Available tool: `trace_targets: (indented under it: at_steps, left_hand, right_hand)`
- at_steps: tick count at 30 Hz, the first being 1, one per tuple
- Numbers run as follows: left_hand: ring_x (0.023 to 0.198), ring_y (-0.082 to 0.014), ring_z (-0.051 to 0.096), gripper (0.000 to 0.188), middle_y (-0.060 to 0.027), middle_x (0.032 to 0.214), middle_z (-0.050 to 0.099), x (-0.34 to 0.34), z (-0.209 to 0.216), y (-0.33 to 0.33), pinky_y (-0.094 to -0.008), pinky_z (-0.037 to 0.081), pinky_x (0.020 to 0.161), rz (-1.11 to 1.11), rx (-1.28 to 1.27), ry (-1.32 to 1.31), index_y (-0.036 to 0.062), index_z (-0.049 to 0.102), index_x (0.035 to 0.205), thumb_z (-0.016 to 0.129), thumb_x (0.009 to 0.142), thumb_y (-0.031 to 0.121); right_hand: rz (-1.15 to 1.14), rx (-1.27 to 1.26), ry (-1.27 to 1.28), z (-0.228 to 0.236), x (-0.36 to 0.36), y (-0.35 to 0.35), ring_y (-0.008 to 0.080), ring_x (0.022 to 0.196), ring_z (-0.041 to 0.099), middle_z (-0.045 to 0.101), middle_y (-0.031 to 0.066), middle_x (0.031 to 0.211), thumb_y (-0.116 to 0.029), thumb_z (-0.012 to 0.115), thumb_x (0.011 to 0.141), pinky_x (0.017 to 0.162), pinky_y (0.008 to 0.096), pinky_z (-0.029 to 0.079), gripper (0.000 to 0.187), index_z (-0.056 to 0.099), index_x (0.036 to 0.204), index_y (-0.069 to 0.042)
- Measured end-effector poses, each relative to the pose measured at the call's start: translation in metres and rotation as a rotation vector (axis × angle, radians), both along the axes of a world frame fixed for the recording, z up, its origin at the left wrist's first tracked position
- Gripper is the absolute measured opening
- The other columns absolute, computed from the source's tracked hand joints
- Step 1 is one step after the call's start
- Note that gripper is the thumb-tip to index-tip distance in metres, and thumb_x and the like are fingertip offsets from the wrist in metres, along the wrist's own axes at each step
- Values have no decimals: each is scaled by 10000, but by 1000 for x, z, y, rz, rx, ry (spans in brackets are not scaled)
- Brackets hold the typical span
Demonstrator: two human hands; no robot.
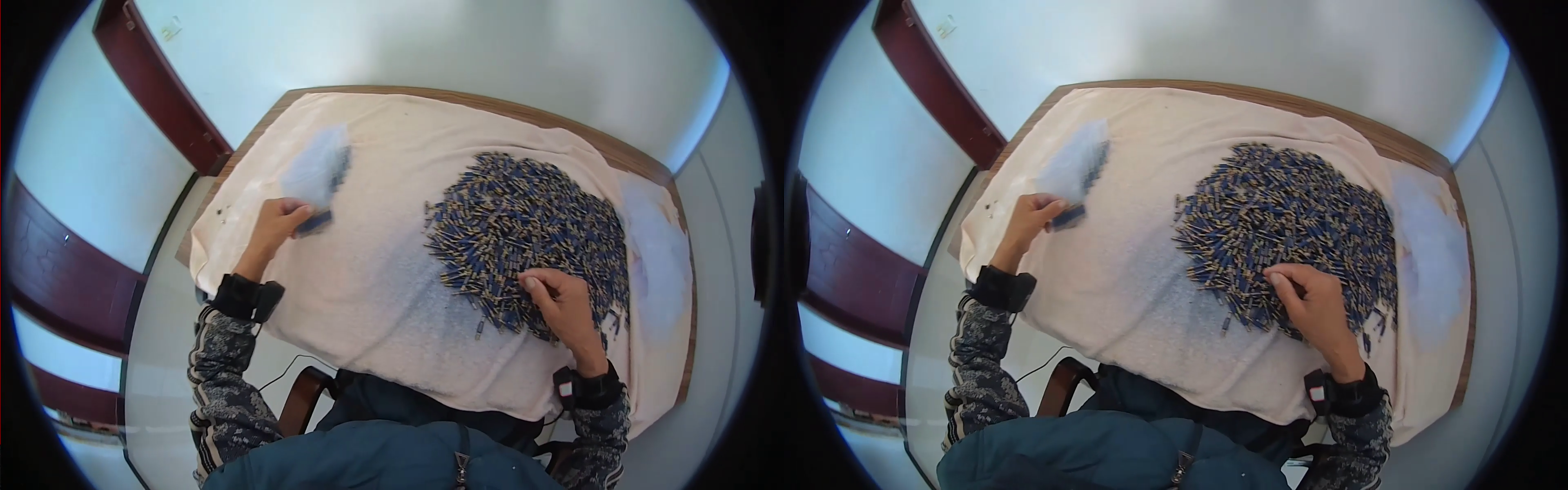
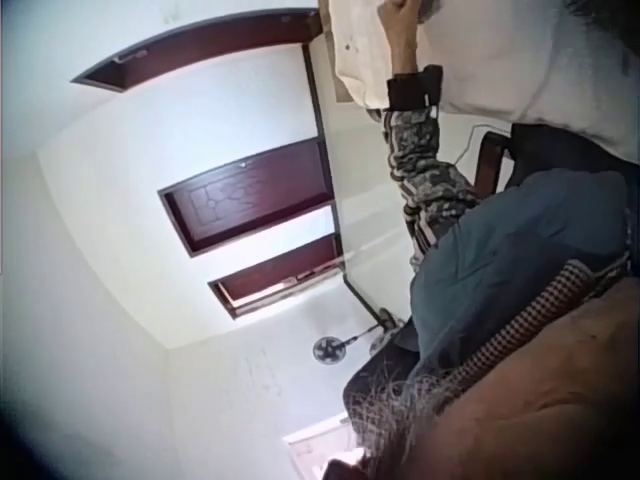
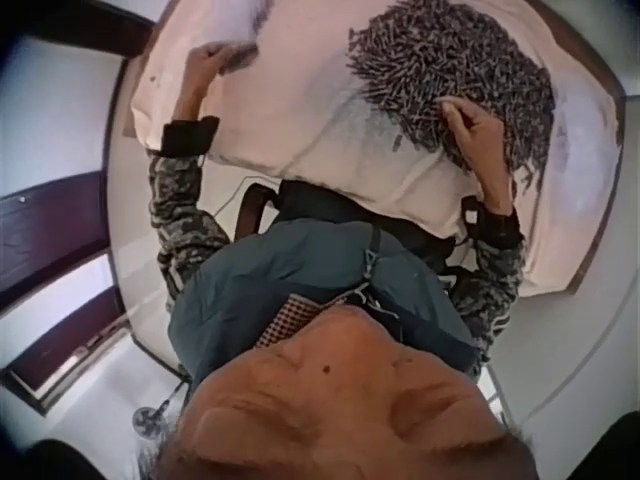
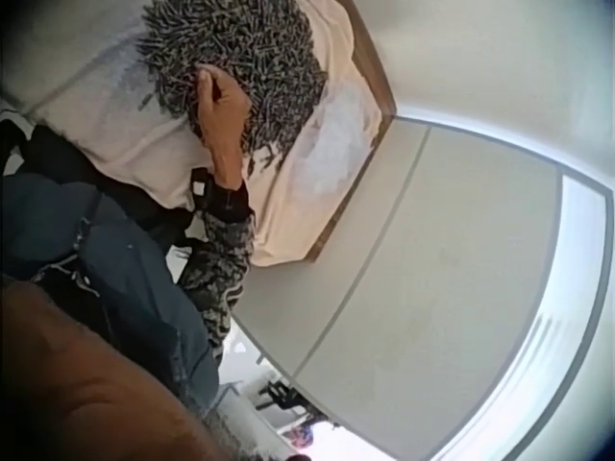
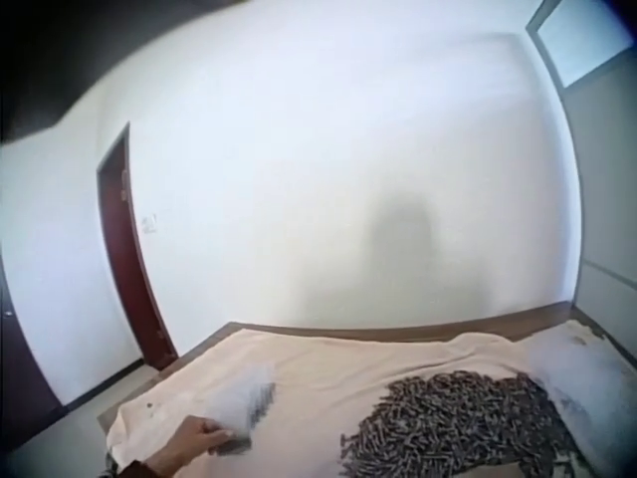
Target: Packaging small plastic wall anchors into zip-lock bags.
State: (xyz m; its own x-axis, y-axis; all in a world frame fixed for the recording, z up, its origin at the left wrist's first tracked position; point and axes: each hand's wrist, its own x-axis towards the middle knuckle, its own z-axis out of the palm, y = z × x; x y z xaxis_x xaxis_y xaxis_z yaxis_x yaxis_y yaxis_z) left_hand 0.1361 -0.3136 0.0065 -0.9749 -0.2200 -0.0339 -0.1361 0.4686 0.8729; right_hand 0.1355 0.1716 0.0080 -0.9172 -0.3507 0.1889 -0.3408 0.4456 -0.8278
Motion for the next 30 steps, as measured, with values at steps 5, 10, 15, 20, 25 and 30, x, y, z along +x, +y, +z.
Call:
trace_targets:
  at_steps: [5,10,15,20,25,30]
  left_hand:
    - [504,-89,528,325,-65,781,686,-3,-27,-16,-236,415,451,154,-136,90,-55,661,1104,713,851,142]
    - [636,-140,610,589,-133,931,688,0,-29,-12,-249,489,522,306,-163,148,-18,516,1327,734,799,122]
    - [859,-193,654,680,-183,1171,626,-5,-26,4,-282,510,665,479,-395,461,-16,424,1403,738,815,121]
    - [1160,-249,564,527,-136,1301,564,-8,-2,71,-347,483,888,246,-644,600,57,549,1304,738,815,112]
    - [1194,-324,536,395,-149,1293,566,-34,5,169,-400,431,1004,-511,-469,570,70,667,1130,787,755,103]
    - [1253,-354,464,496,-173,1343,509,-68,5,257,-424,414,1025,-757,-585,640,103,604,1262,762,819,260]
  right_hand:
    - [-7,54,125,-3,-5,0,127,801,683,738,100,935,-95,628,935,703,254,528,163,712,1033,4]
    - [-30,63,87,-2,-7,11,154,785,691,732,110,930,-111,643,924,686,260,526,161,719,1020,-7]
    - [-139,140,249,4,-5,21,186,811,681,715,105,893,-105,656,908,704,274,521,148,726,1017,-34]
    - [-164,333,477,-5,-16,39,277,1088,596,664,124,1106,-204,678,898,908,361,468,313,662,1191,-96]
    - [-239,656,518,-12,-14,31,358,1284,427,516,138,1359,-347,686,879,1052,461,343,545,529,1356,-134]
    - [-167,749,406,-17,-15,35,387,1317,376,413,143,1449,-434,688,848,1074,511,303,678,453,1416,-147]
